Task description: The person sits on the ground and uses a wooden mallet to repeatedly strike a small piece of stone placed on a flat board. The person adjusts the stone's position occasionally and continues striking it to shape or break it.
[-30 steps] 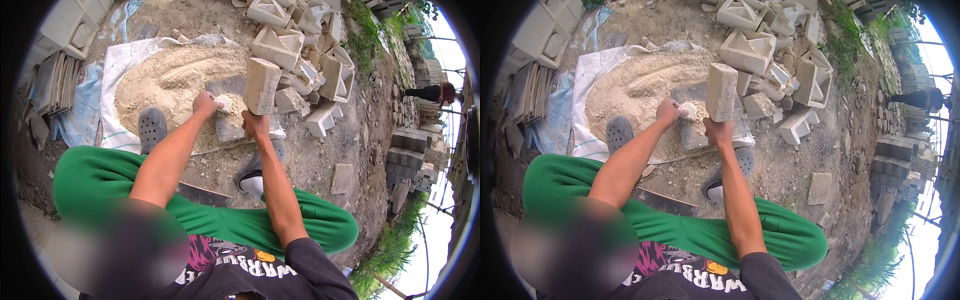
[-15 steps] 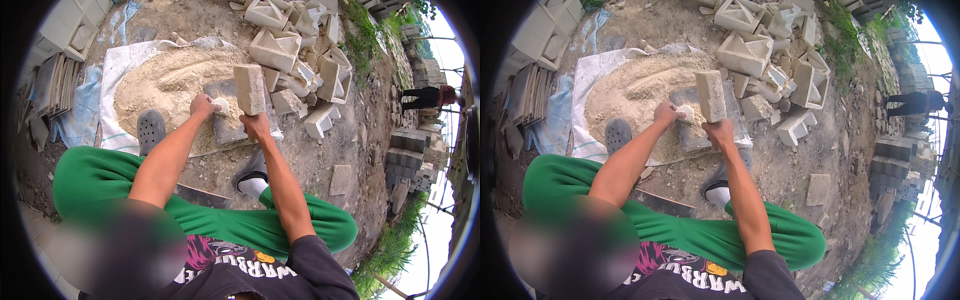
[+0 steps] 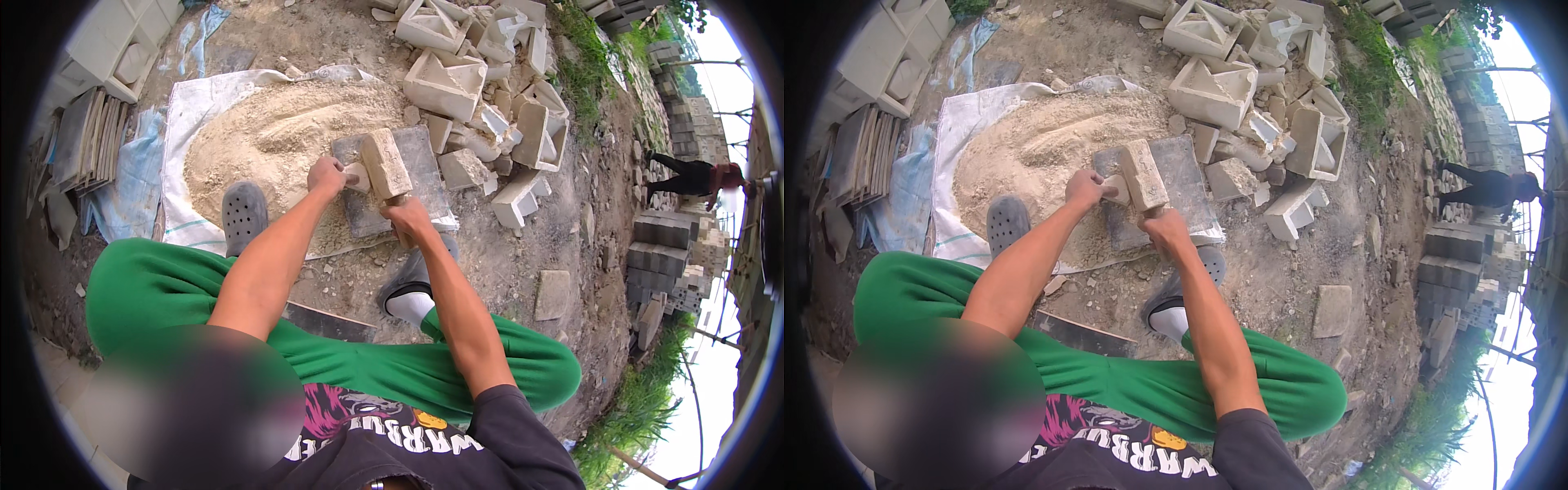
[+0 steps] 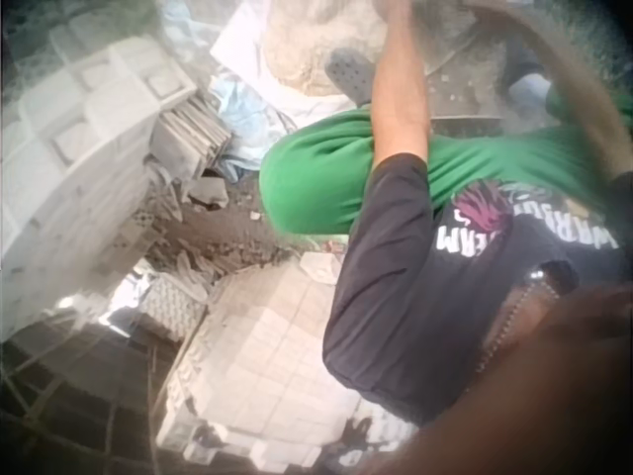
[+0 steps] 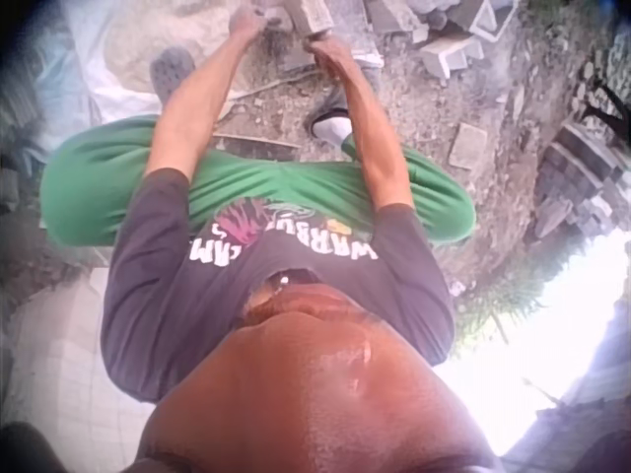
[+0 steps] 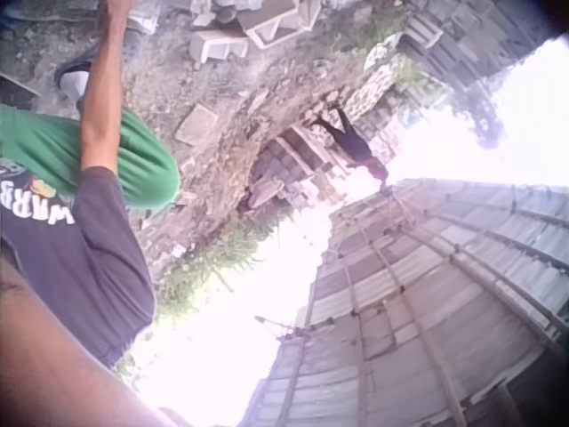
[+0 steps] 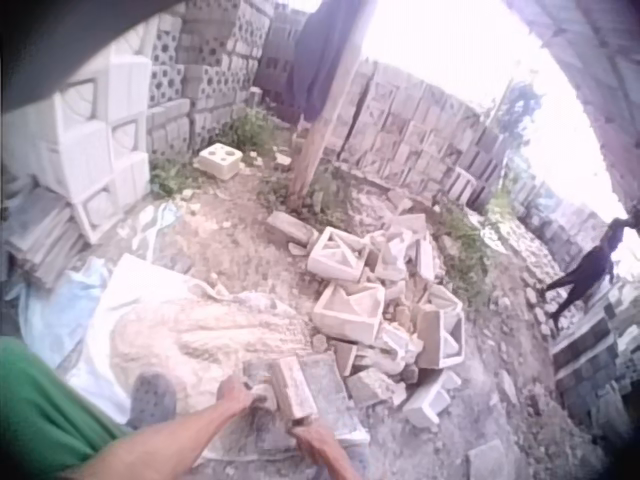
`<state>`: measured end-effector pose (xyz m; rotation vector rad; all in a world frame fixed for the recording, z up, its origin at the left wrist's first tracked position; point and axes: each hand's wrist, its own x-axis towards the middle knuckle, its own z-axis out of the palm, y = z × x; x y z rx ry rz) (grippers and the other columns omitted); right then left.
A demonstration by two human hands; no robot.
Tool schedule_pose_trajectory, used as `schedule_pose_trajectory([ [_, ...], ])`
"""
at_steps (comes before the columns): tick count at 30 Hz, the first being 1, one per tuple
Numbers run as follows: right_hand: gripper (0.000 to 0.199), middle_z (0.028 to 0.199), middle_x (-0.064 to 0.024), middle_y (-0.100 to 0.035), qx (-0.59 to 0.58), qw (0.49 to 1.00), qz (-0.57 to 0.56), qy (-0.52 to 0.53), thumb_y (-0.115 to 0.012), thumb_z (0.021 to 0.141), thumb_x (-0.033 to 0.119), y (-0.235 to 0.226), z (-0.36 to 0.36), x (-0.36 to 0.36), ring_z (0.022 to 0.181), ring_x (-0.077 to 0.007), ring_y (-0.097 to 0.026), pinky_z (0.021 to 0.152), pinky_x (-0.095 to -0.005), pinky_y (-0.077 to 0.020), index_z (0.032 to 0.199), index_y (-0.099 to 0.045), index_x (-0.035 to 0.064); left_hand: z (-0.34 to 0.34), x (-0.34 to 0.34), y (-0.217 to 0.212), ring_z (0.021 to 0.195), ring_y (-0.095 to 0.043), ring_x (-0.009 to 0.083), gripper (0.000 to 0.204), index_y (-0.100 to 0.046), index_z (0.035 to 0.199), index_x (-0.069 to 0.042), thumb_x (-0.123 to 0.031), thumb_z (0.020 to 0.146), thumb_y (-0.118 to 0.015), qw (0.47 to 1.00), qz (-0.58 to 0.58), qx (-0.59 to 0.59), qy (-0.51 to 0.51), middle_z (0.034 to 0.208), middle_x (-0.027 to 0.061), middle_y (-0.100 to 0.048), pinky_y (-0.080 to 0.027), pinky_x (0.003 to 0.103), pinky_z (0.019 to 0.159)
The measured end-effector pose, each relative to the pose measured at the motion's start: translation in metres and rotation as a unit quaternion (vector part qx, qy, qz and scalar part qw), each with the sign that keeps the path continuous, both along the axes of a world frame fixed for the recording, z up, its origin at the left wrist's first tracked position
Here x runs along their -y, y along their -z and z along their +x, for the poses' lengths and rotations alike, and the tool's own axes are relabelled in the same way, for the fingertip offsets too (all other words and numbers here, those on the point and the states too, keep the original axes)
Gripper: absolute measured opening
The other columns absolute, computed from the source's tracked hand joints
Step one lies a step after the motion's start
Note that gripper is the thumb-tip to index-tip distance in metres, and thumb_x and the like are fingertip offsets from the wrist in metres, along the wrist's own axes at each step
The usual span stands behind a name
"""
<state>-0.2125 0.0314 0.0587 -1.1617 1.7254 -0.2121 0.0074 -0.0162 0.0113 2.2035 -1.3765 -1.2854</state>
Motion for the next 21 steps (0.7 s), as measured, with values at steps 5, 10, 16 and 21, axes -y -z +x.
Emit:
schedule_pose_trajectory([
  [5,0.032,0.061,-0.0117,-0.066,-0.062,0.998,0.022,-0.013,-0.074,0.073,0.025,-0.005,-0.010,0.002,0.054,-0.0215,-0.068,0.054,-0.0346,-0.0544,0.073,-0.067,-0.0072,-0.003,0.002,-0.010,0.098,-0.067,0.0260,0.053,-0.069,0.106,-0.012,-0.037,0.065,-0.090,0.999,0.031,-0.002,0.019,0.104,0.0101,-0.071,-0.052,0.038,0.084],
  [10,0.027,0.060,-0.0099,-0.065,-0.009,0.997,-0.041,0.063,-0.073,0.074,0.026,-0.028,0.000,-0.026,0.050,-0.0197,-0.065,0.054,-0.0343,-0.0522,0.072,-0.068,-0.0012,0.003,-0.009,0.010,0.113,-0.062,0.0303,0.061,-0.061,0.125,-0.012,-0.043,0.076,-0.081,0.996,-0.055,0.025,0.070,0.121,0.0135,-0.065,-0.049,0.042,0.094],
  [16,0.027,0.061,-0.0081,-0.067,-0.026,0.984,-0.076,0.158,-0.072,0.078,0.027,-0.010,0.007,-0.079,0.050,-0.0192,-0.065,0.055,-0.0327,-0.0509,0.083,-0.070,0.0008,-0.017,-0.029,-0.028,0.115,-0.061,0.0332,0.060,-0.059,0.128,-0.010,-0.050,0.085,-0.069,0.994,-0.001,0.079,0.076,0.122,0.0156,-0.064,-0.049,0.046,0.094],
  [21,0.027,0.062,-0.0090,-0.067,-0.033,0.993,-0.007,0.117,-0.072,0.079,0.026,-0.015,0.020,-0.086,0.050,-0.0199,-0.065,0.056,-0.0337,-0.0518,0.086,-0.071,-0.0002,-0.011,-0.036,-0.037,0.113,-0.063,0.0343,0.059,-0.059,0.126,-0.009,-0.051,0.086,-0.067,0.993,0.036,0.079,0.075,0.119,0.0150,-0.066,-0.051,0.048,0.090],
])
